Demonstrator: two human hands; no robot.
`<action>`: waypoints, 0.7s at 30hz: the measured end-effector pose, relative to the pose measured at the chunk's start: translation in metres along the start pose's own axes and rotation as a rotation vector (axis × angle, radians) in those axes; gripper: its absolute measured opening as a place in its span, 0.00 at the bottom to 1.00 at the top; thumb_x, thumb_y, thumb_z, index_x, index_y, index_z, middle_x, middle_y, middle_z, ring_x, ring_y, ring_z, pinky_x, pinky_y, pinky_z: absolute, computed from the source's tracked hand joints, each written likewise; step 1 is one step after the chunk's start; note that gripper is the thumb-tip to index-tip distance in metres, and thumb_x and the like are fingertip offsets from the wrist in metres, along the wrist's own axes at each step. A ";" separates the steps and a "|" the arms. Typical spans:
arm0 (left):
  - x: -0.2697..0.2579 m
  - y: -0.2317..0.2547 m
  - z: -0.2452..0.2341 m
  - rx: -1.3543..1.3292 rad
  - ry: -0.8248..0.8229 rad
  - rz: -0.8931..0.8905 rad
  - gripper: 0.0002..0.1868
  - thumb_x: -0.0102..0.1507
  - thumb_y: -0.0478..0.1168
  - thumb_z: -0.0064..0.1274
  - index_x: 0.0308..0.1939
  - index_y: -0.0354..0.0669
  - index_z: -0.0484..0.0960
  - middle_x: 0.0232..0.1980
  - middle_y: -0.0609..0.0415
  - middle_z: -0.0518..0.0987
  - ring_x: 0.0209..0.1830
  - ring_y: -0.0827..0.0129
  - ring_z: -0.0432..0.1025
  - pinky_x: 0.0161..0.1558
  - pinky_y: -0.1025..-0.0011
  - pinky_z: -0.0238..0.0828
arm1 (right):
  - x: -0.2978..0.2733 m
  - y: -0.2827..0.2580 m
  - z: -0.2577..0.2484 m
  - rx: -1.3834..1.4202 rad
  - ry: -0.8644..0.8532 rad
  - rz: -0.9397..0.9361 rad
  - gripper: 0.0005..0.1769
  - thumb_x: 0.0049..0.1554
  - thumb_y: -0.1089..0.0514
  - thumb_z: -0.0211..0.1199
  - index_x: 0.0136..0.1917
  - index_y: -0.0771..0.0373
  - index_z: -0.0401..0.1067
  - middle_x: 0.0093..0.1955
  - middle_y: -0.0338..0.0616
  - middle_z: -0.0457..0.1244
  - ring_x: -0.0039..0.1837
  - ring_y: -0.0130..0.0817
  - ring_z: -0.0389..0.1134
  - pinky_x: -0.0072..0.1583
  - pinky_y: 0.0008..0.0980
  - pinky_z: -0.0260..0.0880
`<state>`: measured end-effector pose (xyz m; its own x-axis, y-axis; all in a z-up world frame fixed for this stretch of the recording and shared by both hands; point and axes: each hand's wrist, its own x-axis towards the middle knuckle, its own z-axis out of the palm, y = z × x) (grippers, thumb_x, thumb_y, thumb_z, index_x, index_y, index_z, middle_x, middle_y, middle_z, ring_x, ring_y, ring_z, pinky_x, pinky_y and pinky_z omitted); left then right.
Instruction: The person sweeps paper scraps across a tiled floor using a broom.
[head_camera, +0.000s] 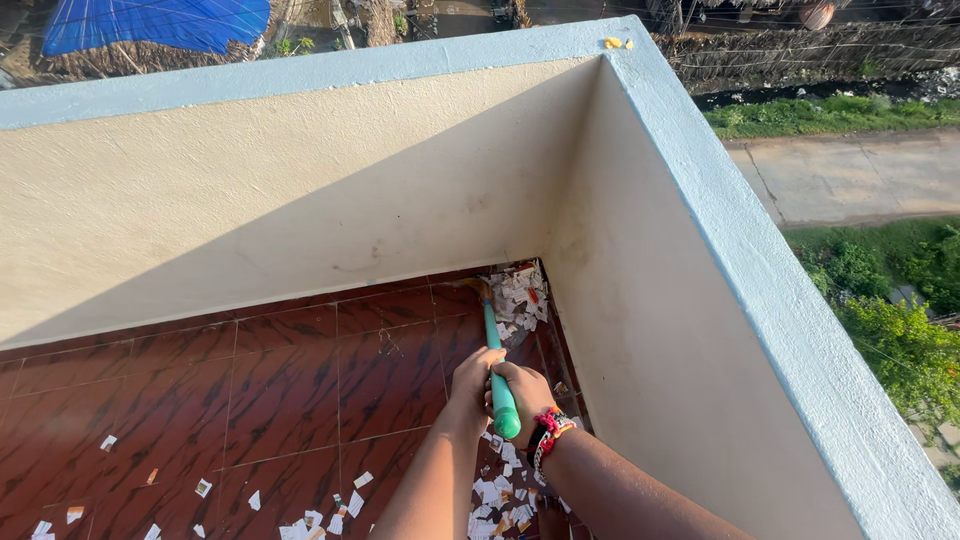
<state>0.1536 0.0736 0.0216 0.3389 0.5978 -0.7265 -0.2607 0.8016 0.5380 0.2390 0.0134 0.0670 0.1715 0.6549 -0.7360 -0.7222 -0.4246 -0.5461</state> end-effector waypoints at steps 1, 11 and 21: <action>0.002 -0.001 -0.002 -0.018 -0.041 0.016 0.10 0.60 0.43 0.58 0.30 0.51 0.70 0.19 0.62 0.61 0.12 0.75 0.53 0.14 0.73 0.45 | -0.005 0.002 0.002 0.007 0.002 -0.015 0.11 0.59 0.56 0.58 0.44 0.68 0.69 0.34 0.46 0.64 0.31 0.34 0.66 0.34 0.35 0.70; -0.009 0.013 -0.028 -0.059 -0.094 0.012 0.16 0.59 0.43 0.60 0.51 0.53 0.78 0.31 0.57 0.76 0.19 0.77 0.66 0.22 0.76 0.61 | -0.081 0.016 0.057 0.022 0.139 -0.136 0.26 0.54 0.60 0.62 0.63 0.67 0.59 0.41 0.49 0.65 0.35 0.35 0.67 0.38 0.35 0.71; -0.004 0.059 -0.079 -0.022 -0.182 0.079 0.14 0.59 0.47 0.63 0.35 0.48 0.73 0.18 0.61 0.64 0.11 0.75 0.57 0.15 0.73 0.52 | -0.086 0.037 0.102 0.049 -0.113 -0.216 0.15 0.56 0.55 0.64 0.45 0.70 0.68 0.35 0.45 0.64 0.34 0.32 0.67 0.37 0.33 0.71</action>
<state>0.0652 0.1177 0.0228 0.4742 0.6521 -0.5916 -0.3123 0.7528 0.5794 0.1293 0.0046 0.1508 0.2513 0.7938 -0.5538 -0.7089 -0.2386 -0.6637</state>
